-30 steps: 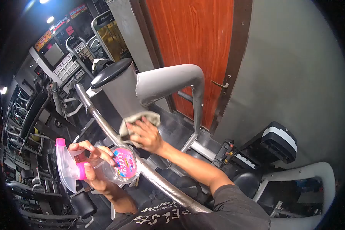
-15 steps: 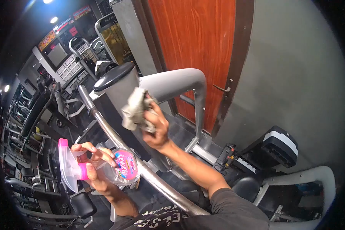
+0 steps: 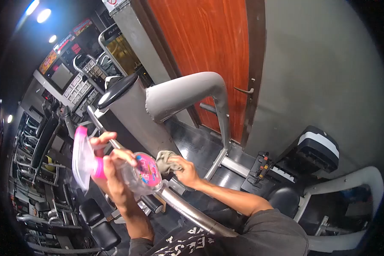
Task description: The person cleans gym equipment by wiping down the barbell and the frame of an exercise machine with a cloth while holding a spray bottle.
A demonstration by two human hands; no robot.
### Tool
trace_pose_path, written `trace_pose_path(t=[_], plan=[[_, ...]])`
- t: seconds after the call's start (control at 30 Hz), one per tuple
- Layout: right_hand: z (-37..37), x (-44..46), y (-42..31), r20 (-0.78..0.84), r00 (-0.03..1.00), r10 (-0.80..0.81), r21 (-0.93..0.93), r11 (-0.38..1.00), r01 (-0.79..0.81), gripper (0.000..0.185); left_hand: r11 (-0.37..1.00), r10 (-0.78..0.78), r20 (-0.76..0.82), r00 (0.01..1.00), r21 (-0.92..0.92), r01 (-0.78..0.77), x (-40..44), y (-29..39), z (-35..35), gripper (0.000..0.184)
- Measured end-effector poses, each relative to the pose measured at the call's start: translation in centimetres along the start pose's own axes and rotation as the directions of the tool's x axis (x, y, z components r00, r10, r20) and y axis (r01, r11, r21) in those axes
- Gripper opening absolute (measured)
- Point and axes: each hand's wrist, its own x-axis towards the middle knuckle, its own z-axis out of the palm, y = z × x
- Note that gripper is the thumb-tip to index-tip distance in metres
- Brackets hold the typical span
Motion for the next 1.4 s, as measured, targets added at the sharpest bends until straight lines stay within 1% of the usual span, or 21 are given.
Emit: trace_pose_path(t=[0.03,0.07,0.1,0.17,0.23,0.3,0.37,0.4,0.47,0.5,0.57,0.6,0.63,0.73,0.87,0.93,1.1,1.17,1.3,1.37,1.4], plan=[[-0.3,-0.2,0.3,-0.011,1.0,-0.001,0.0,1.0,0.001,0.045,0.999,-0.035,0.042,0.999,0.012,0.034,0.5,-0.4,0.1,0.036],[-0.6,-0.3,0.6,-0.102,0.987,0.122,0.068,0.991,-0.115,0.045,0.997,-0.069,0.084,0.994,0.026,0.067,1.1,-0.7,0.3,0.034],[-0.8,-0.3,1.1,-0.181,0.952,0.246,0.146,0.964,-0.222,0.044,0.987,-0.149,0.112,0.982,-0.039,0.155,1.5,-0.6,0.8,0.033],[-1.5,0.3,2.1,-0.283,0.928,0.241,0.131,0.968,-0.212,0.04,0.959,-0.271,0.139,0.952,-0.047,0.28,2.4,-0.7,1.2,0.032],[-2.2,0.7,2.4,-0.322,0.893,0.316,0.213,0.943,-0.257,0.037,0.942,-0.323,0.169,0.931,-0.041,0.334,3.0,-1.6,1.3,0.031],[-2.8,0.9,3.0,-0.342,0.895,0.286,0.198,0.953,-0.229,0.035,0.922,-0.371,0.195,0.908,-0.038,0.385,3.4,-2.1,1.4,0.03],[-3.3,0.9,3.5,-0.368,0.844,0.39,0.294,0.91,-0.292,0.035,0.898,-0.421,0.217,0.881,-0.037,0.438,3.9,-2.1,1.4,0.029],[-3.6,0.8,3.4,-0.37,0.834,0.41,0.276,0.905,-0.323,0.034,0.885,-0.449,0.272,0.851,0.002,0.466,4.2,-1.9,1.3,0.029],[-4.2,1.1,3.4,-0.401,0.844,0.357,0.252,0.928,-0.274,0.034,0.859,-0.501,0.356,0.789,0.096,0.502,4.9,-1.5,1.1,0.031],[-4.4,1.3,3.3,-0.428,0.849,0.309,0.231,0.946,-0.227,0.034,0.861,-0.497,0.356,0.791,0.089,0.501,5.4,-1.2,1.1,0.031],[-5.0,1.6,3.1,-0.44,0.847,0.299,0.221,0.95,-0.22,0.031,0.797,-0.596,0.401,0.696,0.187,0.574,6.3,-0.5,1.0,0.037],[-5.2,1.8,3.0,-0.452,0.842,0.294,0.218,0.952,-0.215,0.029,0.772,-0.631,0.432,0.645,0.262,0.579,6.7,-0.2,0.8,0.034],[-5.5,1.9,2.9,-0.463,0.838,0.29,0.216,0.953,-0.211,0.027,0.775,-0.626,0.435,0.647,0.256,0.578,7.0,0.1,0.8,0.034],[-5.7,2.1,3.1,-0.465,0.85,0.249,0.179,0.966,-0.185,0.026,0.776,-0.628,0.49,0.604,0.453,0.439,7.7,0.0,0.9,0.029],[-5.4,2.2,3.0,-0.459,0.859,0.225,0.145,0.973,-0.178,0.026,0.697,-0.709,0.445,0.547,0.565,0.442,8.0,0.3,1.6,0.025],[-5.2,2.2,2.5,-0.45,0.844,0.292,0.227,0.951,-0.209,0.026,0.706,-0.697,0.457,0.553,0.575,0.414,8.2,0.3,1.9,0.026],[-5.1,2.1,3.0,-0.464,0.842,0.276,0.208,0.958,-0.199,0.027,0.766,-0.636,0.504,0.585,0.501,0.402,8.7,-1.1,3.4,0.028],[-5.2,2.2,3.0,-0.475,0.833,0.285,0.234,0.953,-0.192,0.027,0.832,-0.532,0.552,0.642,0.479,0.278,9.1,-1.4,4.4,0.027],[-5.4,2.2,2.9,-0.508,0.817,0.272,0.239,0.956,-0.17,0.026,0.799,-0.594,0.574,0.564,0.5,0.333,9.7,-2.9,6.3,0.028],[-5.7,2.4,3.0,-0.524,0.806,0.275,0.27,0.951,-0.148,0.025,0.876,-0.472,0.602,0.644,0.407,0.26,9.5,-4.1,7.3,0.026],[-5.8,2.5,2.9,-0.537,0.787,0.304,0.311,0.938,-0.151,0.024,0.877,-0.469,0.605,0.643,0.406,0.258,9.6,-4.4,7.7,0.026]])
